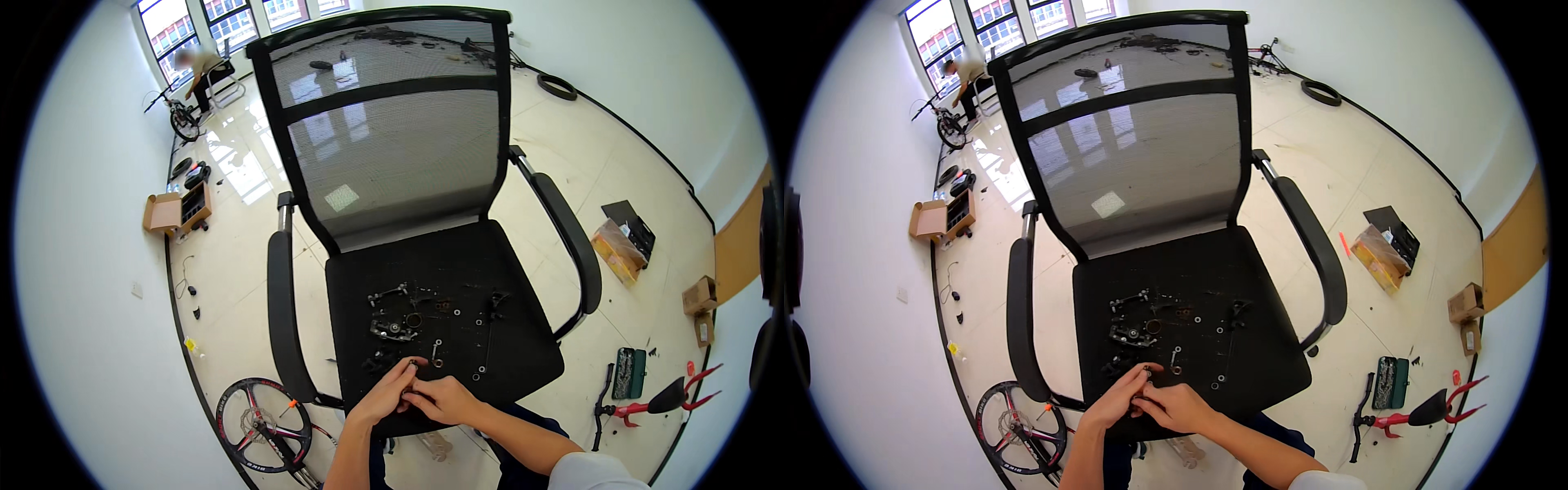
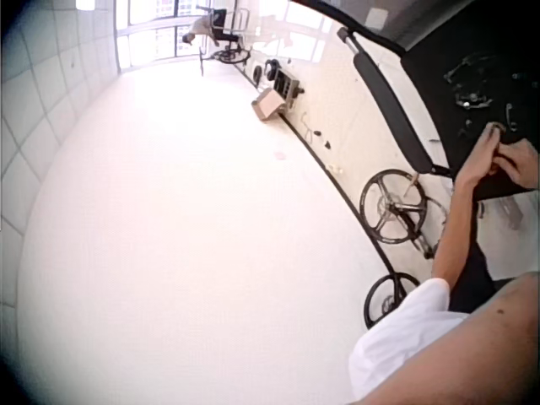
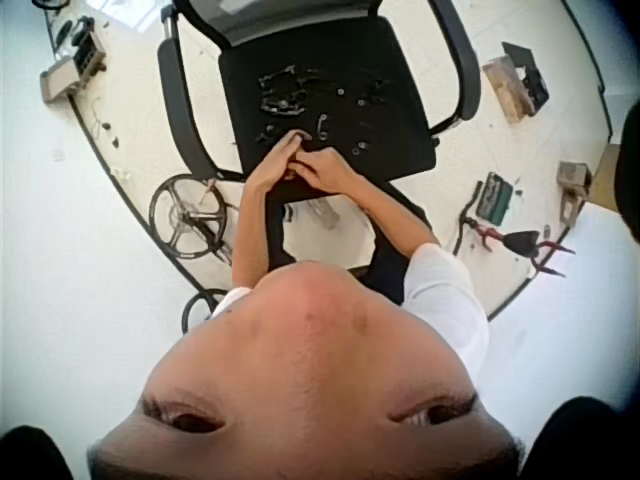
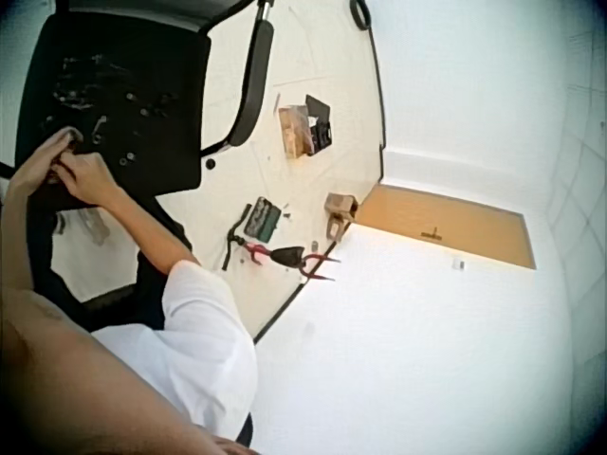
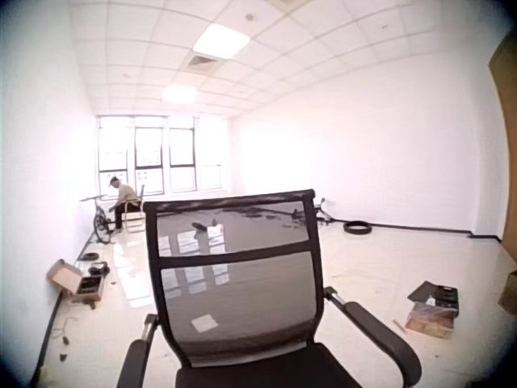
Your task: The person assembles small mechanical parts on a black office chair using an orange-handled screwdriver. They pick up components, align them, and tighten screws to join the pieces together.
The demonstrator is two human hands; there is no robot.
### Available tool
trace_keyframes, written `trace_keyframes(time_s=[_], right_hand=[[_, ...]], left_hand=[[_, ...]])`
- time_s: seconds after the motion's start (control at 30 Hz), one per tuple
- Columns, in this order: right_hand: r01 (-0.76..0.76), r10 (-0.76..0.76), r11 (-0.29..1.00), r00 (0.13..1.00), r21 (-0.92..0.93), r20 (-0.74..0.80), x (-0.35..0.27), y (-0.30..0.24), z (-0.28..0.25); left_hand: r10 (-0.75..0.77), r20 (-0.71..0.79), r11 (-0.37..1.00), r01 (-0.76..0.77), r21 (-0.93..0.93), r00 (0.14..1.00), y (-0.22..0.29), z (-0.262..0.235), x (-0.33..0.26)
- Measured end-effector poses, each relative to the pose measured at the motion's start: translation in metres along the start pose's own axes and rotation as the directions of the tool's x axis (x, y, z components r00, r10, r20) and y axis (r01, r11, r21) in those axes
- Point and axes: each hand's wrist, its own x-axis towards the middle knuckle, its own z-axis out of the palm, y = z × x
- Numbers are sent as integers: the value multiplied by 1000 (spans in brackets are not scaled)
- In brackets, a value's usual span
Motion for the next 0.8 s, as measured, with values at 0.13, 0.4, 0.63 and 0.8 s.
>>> trace_keyframes(time_s=[0.13, 0.4, 0.63, 0.8], right_hand=[[-158, 180, 956, 981, 245, -68, -1, 3, 2], [-416, 600, 275, 779, 867, 183, 17, 7, -19], [-465, 685, 338, 718, 819, 125, 25, 5, -11], [-354, 456, 884, 793, 304, -403, 25, 26, 17]], left_hand=[[219, 63, 974, -222, 47, 974, -10, -1, 11], [477, -12, 780, -416, 467, 879, -18, 3, 19], [631, -230, 657, -353, 666, 741, -15, 19, 25], [672, -345, 654, -308, 691, 655, -13, 27, 29]])
